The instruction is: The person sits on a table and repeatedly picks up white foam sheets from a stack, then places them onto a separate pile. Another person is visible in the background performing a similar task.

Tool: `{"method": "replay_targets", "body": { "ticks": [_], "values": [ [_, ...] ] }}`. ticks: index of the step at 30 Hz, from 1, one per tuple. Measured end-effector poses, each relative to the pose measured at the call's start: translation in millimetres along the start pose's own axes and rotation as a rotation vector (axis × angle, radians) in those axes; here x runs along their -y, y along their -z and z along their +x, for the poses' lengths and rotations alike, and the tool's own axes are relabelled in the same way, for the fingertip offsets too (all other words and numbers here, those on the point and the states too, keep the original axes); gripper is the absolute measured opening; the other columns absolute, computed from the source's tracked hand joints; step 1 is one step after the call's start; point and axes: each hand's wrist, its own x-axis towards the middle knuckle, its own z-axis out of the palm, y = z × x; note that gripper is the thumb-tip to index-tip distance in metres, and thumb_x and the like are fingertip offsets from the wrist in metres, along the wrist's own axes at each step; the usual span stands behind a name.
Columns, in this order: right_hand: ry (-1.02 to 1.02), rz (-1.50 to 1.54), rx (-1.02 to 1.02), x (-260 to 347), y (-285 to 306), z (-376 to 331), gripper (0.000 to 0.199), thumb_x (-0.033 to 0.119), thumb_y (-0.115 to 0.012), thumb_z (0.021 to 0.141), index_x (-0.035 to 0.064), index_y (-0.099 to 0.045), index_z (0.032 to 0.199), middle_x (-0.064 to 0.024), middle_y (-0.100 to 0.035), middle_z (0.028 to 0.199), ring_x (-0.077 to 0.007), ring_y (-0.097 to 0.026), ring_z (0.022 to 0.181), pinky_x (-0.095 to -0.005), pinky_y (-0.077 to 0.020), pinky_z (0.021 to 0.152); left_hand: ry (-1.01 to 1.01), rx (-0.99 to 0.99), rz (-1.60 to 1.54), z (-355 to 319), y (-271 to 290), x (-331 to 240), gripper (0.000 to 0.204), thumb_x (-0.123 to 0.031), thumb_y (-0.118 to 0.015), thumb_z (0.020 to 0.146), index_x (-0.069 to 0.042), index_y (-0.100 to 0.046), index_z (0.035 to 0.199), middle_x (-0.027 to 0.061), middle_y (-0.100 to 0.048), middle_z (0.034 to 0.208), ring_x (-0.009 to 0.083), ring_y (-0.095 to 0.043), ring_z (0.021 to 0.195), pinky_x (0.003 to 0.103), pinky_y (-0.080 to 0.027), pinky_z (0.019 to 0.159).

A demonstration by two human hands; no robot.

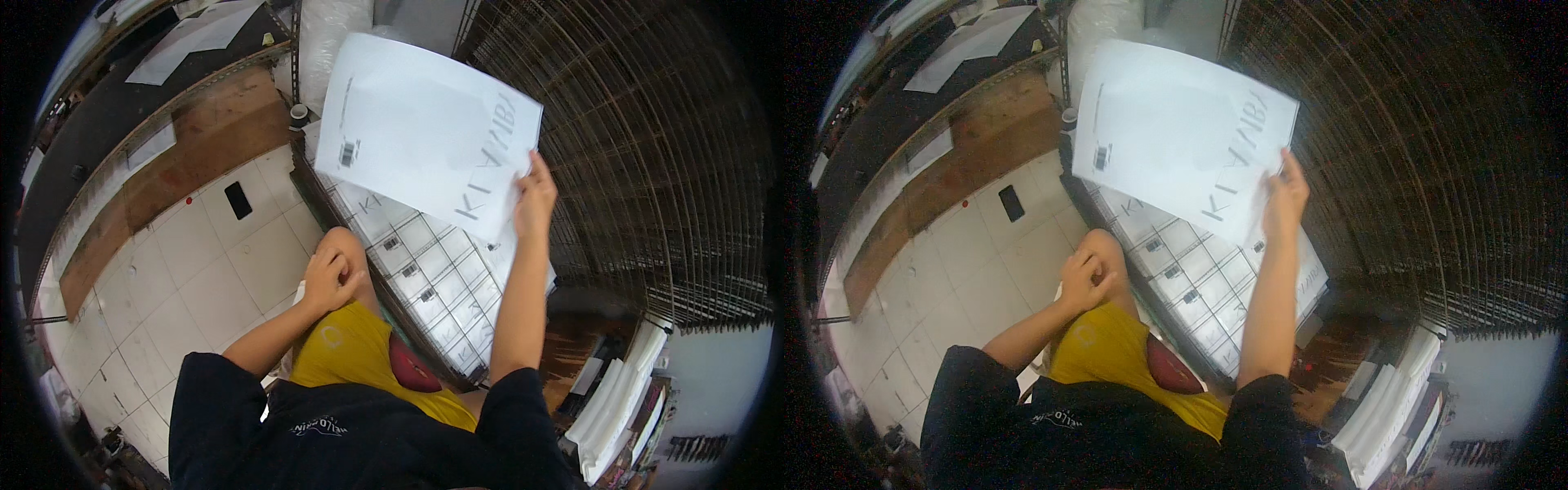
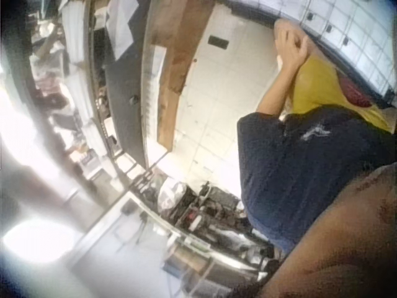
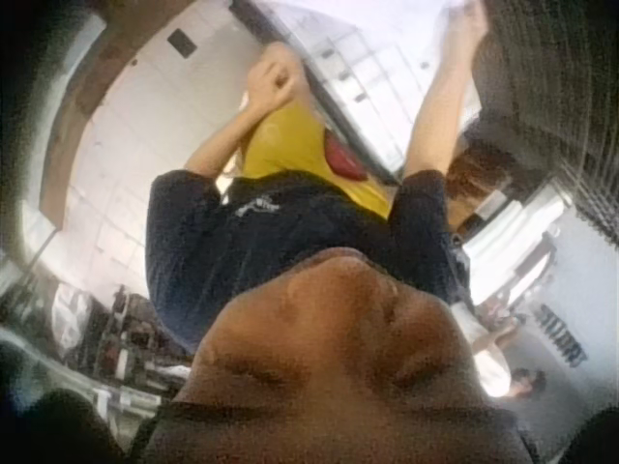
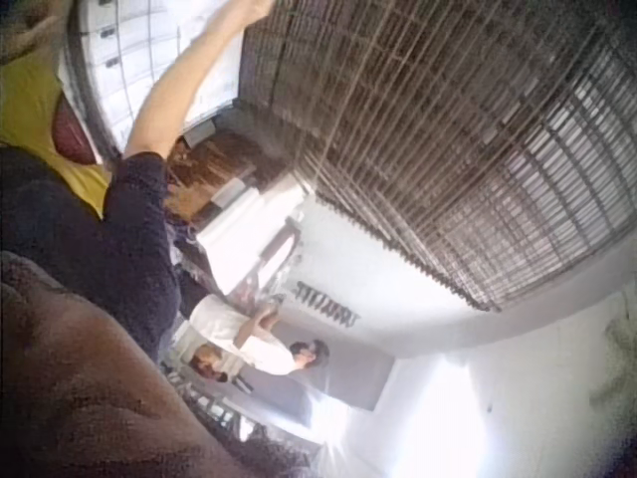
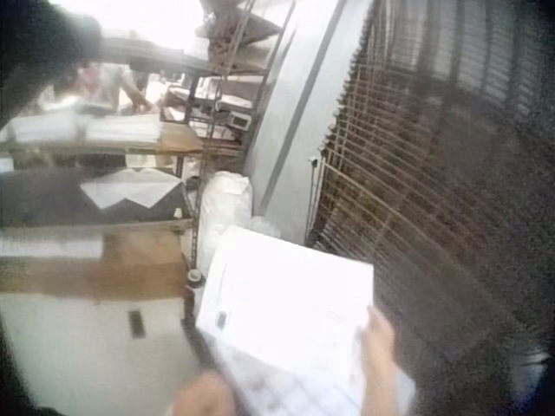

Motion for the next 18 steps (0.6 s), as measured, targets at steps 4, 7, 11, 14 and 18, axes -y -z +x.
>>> {"method": "replay_targets", "body": {
  "ticks": [4, 7, 11, 14, 18],
  "values": [
    [-0.042, 0.103, -0.102, -143.3, -8.5, -25.6, 0.067, -0.017, -0.042, 0.074, -0.0056, -0.037, 0.140, -0.0147, -0.038, 0.147, -0.0206, -0.048, 0.123, -0.0233, -0.0435, 0.090, 0.015, 0.062, -0.002, 15.9, -14.8, -0.5, 0.037, -0.039, -0.069, 0.078, -0.006, -0.053, 0.068, 0.0098, -0.051, 0.081, 0.0297, -0.050, 0.081, 0.040, -0.038, 0.075],
    [-0.166, 0.161, -0.195, -212.9, -13.7, -54.0, 0.070, -0.015, -0.043, 0.074, -0.0038, -0.034, 0.142, -0.0152, -0.033, 0.149, -0.0236, -0.041, 0.129, -0.0279, -0.0398, 0.097, 0.013, 0.114, -0.013, 21.4, -20.4, -2.5, 0.040, -0.041, -0.069, 0.078, -0.006, -0.053, 0.066, 0.0098, -0.051, 0.078, 0.0294, -0.050, 0.080, 0.040, -0.038, 0.075],
    [-0.317, 0.172, -0.248, -266.0, -27.9, -83.1, 0.071, -0.013, -0.044, 0.075, -0.0025, -0.031, 0.144, -0.0170, -0.032, 0.149, -0.0267, -0.036, 0.134, -0.0325, -0.0343, 0.106, 0.020, 0.181, 0.024, 25.9, -20.9, -8.8, 0.046, -0.048, -0.067, 0.078, -0.005, -0.060, 0.067, 0.0114, -0.056, 0.081, 0.0297, -0.053, 0.086, 0.041, -0.038, 0.081],
    [-0.373, 0.129, -0.269, -311.8, -23.6, -93.9, 0.073, -0.012, -0.046, 0.075, -0.0018, -0.029, 0.145, -0.0173, -0.033, 0.148, -0.0268, -0.035, 0.135, -0.0334, -0.0333, 0.107, 0.001, 0.270, 0.067, 30.9, -25.4, -10.8, 0.052, -0.056, -0.063, 0.077, -0.004, -0.064, 0.069, 0.0124, -0.058, 0.087, 0.0303, -0.053, 0.090, 0.043, -0.037, 0.084],
    [-0.458, 0.092, -0.261, -332.6, -34.4, -103.3, 0.074, -0.013, -0.047, 0.076, -0.0014, -0.026, 0.146, -0.0171, -0.034, 0.147, -0.0262, -0.039, 0.131, -0.0331, -0.0354, 0.104, 0.019, 0.320, 0.091, 34.0, -26.5, -12.3, 0.054, -0.058, -0.064, 0.076, -0.006, -0.062, 0.067, 0.0115, -0.055, 0.088, 0.0304, -0.052, 0.090, 0.043, -0.037, 0.082]
  ]
}}
